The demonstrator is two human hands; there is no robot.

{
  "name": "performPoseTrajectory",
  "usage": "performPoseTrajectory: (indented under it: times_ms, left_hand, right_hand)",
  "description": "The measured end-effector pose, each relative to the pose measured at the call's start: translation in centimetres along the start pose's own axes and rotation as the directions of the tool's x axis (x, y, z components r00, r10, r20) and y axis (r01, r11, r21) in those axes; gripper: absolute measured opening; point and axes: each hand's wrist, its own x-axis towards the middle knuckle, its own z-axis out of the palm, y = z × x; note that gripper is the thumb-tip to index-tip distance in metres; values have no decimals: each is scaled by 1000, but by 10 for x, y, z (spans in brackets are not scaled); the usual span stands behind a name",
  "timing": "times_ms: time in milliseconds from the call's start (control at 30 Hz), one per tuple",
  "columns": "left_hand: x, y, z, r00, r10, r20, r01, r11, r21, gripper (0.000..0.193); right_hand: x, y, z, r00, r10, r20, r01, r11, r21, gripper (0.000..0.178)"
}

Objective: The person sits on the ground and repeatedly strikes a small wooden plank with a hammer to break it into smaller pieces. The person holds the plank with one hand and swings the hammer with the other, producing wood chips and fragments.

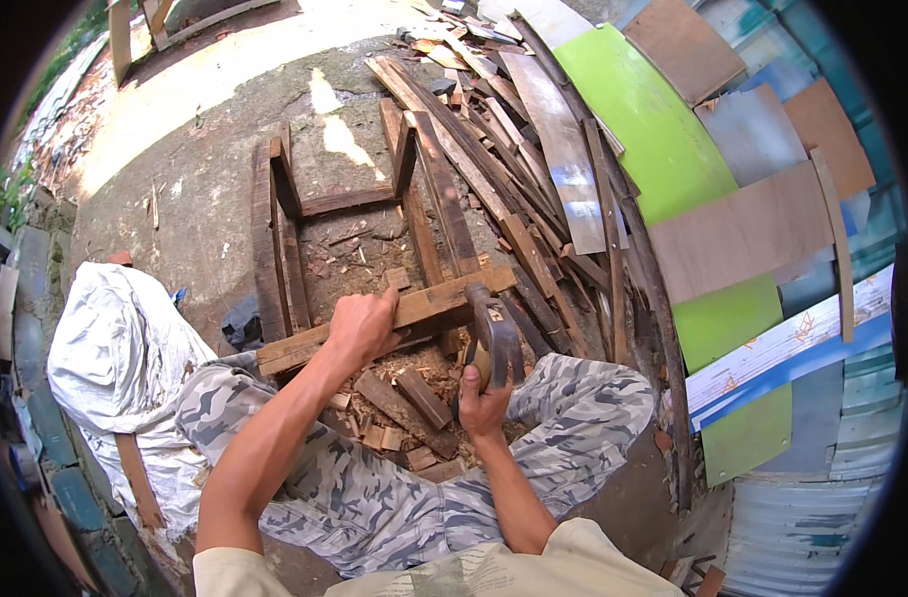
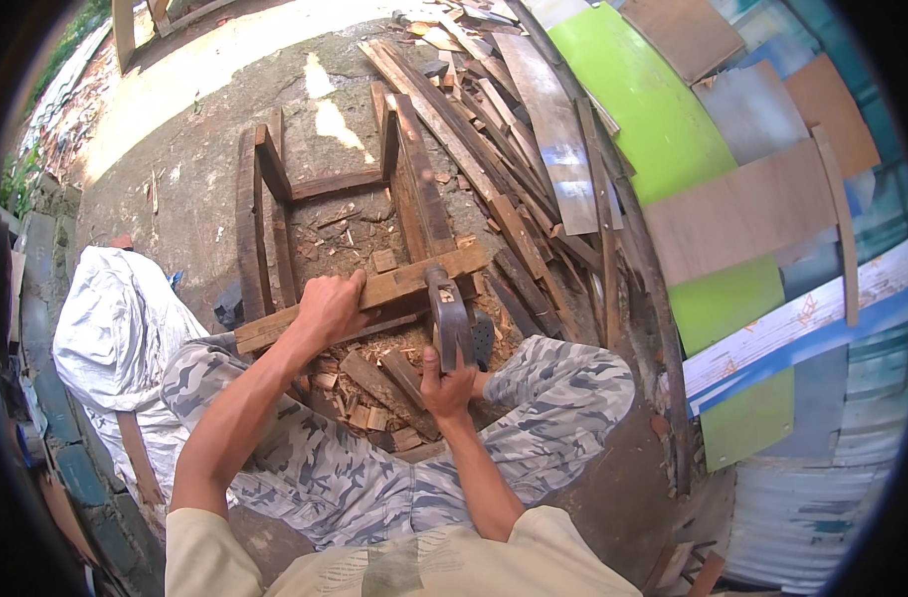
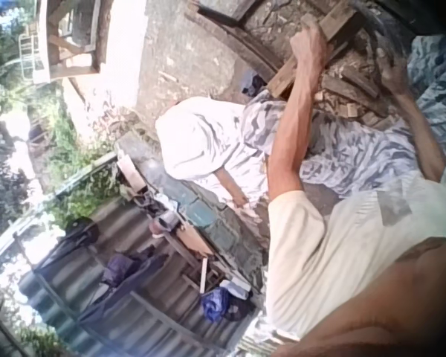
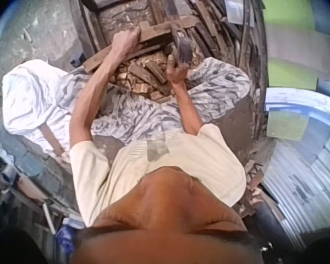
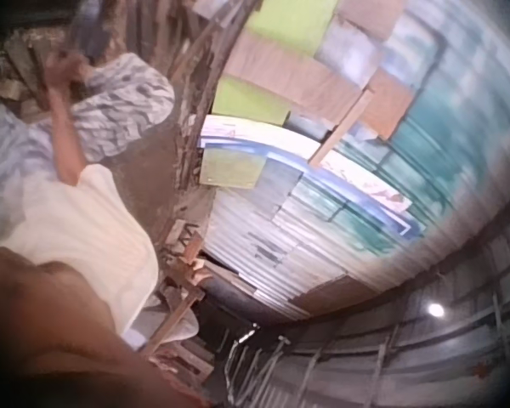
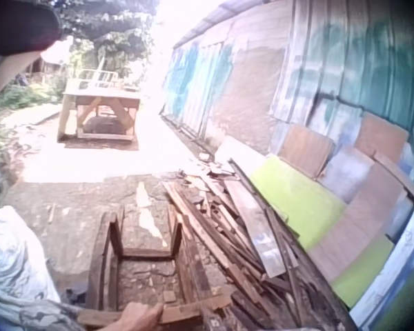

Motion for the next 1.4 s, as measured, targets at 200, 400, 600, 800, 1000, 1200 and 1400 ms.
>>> performPoseTrajectory:
  times_ms: [200, 400, 600, 800, 1000, 1200, 1400]
  left_hand:
    - [-1, 0, -1, 1000, -9, 1, 9, 1000, -11, 50]
    - [1, 2, 2, 999, 24, -24, -24, 1000, 10, 48]
    - [-4, 1, 3, 1000, -7, -30, 7, 1000, 11, 47]
    - [-2, 5, 0, 998, 29, -59, -29, 1000, 5, 45]
    - [-7, -2, 5, 998, 7, -67, -7, 1000, -1, 43]
    - [0, 2, 6, 1000, -6, -20, 5, 1000, -15, 44]
    - [-5, -3, 4, 1000, -21, -15, 21, 1000, -1, 49]
  right_hand:
    - [-3, -47, -3, 943, -283, -174, 332, 815, 475, 62]
    - [-4, 19, 17, 982, 186, -39, -183, 980, 72, 54]
    - [-12, -46, -6, 991, -83, -102, 127, 810, 572, 57]
    - [-29, -13, 34, 987, 46, -151, 93, 608, 788, 61]
    - [-9, -44, 9, 954, 296, 41, -238, 671, 702, 63]
    - [-11, -41, 18, 942, 226, -249, 76, 579, 812, 66]
    - [-16, -38, 18, 816, 560, 146, -479, 511, 714, 65]
